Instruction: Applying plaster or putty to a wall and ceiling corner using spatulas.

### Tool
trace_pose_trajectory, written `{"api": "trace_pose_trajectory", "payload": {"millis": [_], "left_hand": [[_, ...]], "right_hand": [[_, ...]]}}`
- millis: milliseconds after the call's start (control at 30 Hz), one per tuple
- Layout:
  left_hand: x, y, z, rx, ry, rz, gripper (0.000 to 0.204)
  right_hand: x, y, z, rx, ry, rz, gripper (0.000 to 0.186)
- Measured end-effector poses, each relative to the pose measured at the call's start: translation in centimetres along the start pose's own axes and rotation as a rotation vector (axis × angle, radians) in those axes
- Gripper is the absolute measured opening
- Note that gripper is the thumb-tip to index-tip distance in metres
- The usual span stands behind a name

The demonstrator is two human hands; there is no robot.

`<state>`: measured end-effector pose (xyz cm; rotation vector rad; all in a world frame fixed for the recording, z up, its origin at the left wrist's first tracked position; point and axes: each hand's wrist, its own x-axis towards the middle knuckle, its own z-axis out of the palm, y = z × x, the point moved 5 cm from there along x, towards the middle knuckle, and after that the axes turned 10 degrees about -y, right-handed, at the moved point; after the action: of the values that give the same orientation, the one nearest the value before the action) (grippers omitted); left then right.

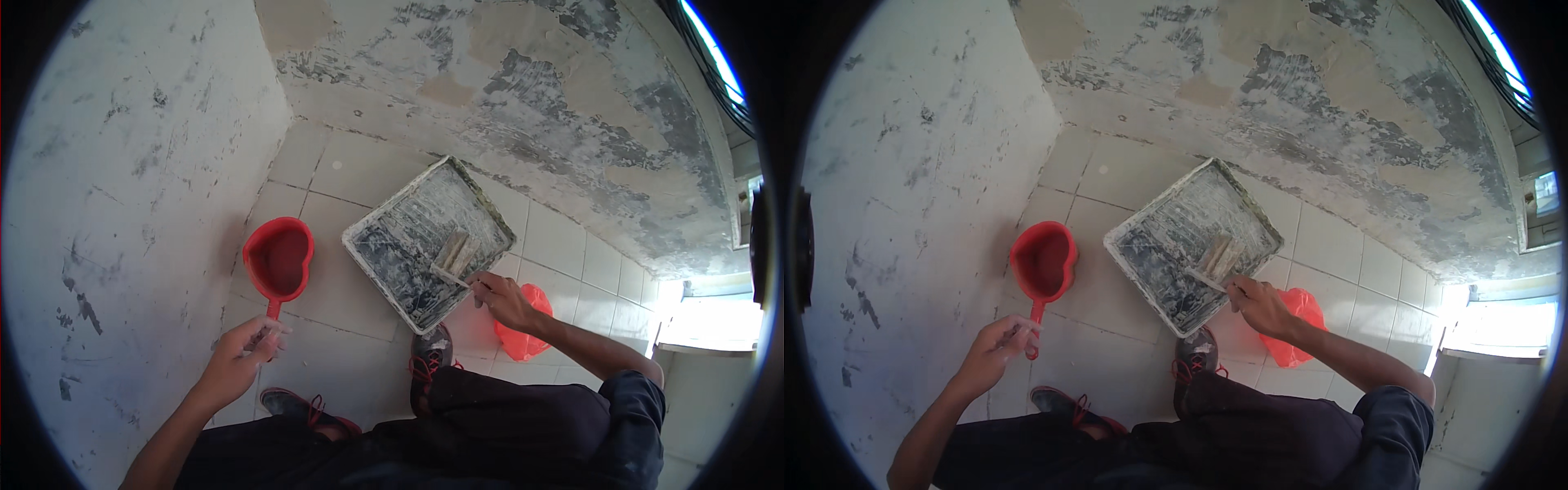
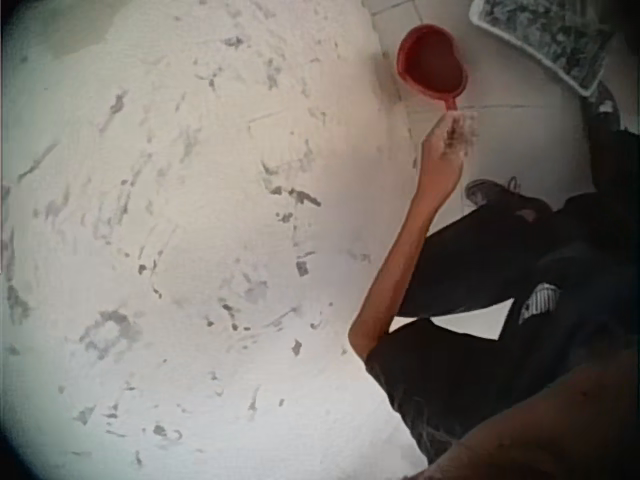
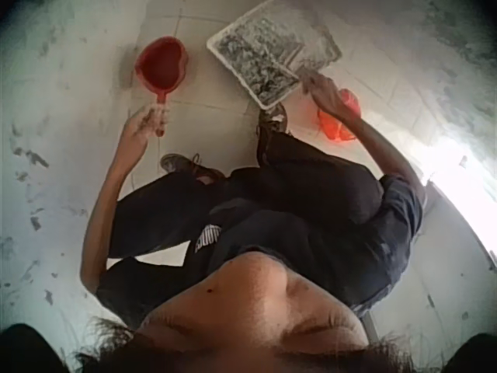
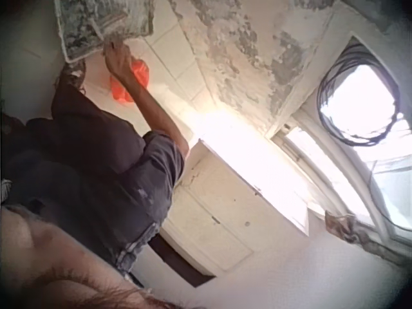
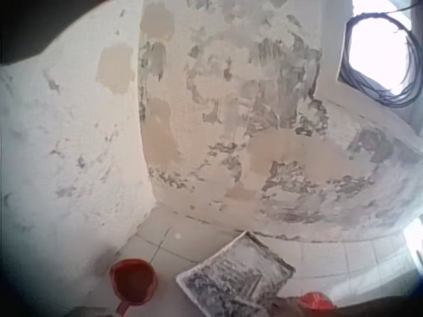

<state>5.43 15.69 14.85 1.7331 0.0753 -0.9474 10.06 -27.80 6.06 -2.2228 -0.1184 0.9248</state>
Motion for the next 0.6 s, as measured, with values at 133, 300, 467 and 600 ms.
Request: {"api": "trace_pose_trajectory", "payload": {"millis": [133, 300, 467, 600], "left_hand": [[10.2, -10.4, 9.4, -0.335, -0.098, -0.254, 0.030], [18.9, -13.8, 21.9, -0.695, -0.054, -0.330, 0.045], [21.8, -12.9, 25.9, -0.968, 0.138, -0.059, 0.029], [21.5, -12.8, 25.9, -0.851, 0.238, -0.004, 0.022]], "right_hand": [[-4.2, 2.8, 5.0, -0.054, 0.045, 0.068, 0.028], [-3.4, 1.9, 8.7, -0.330, 0.110, 0.071, 0.035], [-3.5, 2.8, 9.8, -0.473, 0.072, 0.068, 0.034], [-5.0, 2.4, 9.5, -0.506, 0.012, 0.102, 0.033]]}}
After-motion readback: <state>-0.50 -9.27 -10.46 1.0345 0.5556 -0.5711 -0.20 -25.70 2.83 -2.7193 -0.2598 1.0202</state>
